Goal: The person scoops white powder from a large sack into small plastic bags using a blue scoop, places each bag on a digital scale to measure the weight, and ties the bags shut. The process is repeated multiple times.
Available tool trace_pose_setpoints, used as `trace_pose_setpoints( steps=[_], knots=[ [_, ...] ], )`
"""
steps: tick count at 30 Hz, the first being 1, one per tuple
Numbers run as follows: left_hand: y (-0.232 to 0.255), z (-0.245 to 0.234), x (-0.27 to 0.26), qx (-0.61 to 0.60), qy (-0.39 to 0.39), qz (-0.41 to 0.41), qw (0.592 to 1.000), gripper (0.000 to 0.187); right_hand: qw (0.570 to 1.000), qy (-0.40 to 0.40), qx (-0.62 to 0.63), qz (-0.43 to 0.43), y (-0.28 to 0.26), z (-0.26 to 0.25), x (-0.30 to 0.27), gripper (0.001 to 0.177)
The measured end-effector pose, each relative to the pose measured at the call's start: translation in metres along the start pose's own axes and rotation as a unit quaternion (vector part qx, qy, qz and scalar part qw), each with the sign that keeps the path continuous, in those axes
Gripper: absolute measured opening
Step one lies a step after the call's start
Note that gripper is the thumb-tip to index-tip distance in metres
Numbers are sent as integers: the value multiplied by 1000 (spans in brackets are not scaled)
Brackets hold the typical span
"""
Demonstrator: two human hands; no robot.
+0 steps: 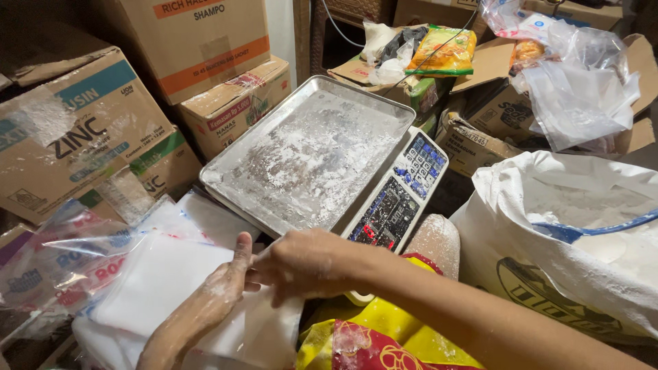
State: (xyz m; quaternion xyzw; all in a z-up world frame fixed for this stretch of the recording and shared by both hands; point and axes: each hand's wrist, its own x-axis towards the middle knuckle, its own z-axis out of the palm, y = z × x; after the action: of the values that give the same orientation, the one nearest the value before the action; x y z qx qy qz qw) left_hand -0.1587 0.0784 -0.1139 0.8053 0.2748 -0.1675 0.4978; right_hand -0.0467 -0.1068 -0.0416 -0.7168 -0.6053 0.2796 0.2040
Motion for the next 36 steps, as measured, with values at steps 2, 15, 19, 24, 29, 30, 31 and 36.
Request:
trace_pose_setpoints(
  steps=[2,15,19,24,29,30,31,36],
  knots=[
    [5,-8,-7,-34,-1,24,999,73,997,79,-9,-11,-2,-14,9,20],
    [51,-17,-31,-113,5,249,962,23,712,369,598,-1,17,-92,29,17],
    [53,-21,-26,-195,-15,239,951,23,831,502,226,78,35,-126,8,15],
    [59,-22,-29,-376,-69,150,912,26,802,579,90,116,71,-145,-19,21],
    [73,-15,-21,-462,-85,188,863,26,788,598,62,135,111,-149,-38,17],
    [75,-15,-19,-450,-70,179,872,25,787,599,46,136,118,-148,-40,17],
    [77,-15,-18,-438,-54,171,881,23,783,599,45,163,124,-146,-42,17],
    [101,-13,-2,-329,123,236,906,22,781,586,21,215,136,-135,-47,29]
  ],
)
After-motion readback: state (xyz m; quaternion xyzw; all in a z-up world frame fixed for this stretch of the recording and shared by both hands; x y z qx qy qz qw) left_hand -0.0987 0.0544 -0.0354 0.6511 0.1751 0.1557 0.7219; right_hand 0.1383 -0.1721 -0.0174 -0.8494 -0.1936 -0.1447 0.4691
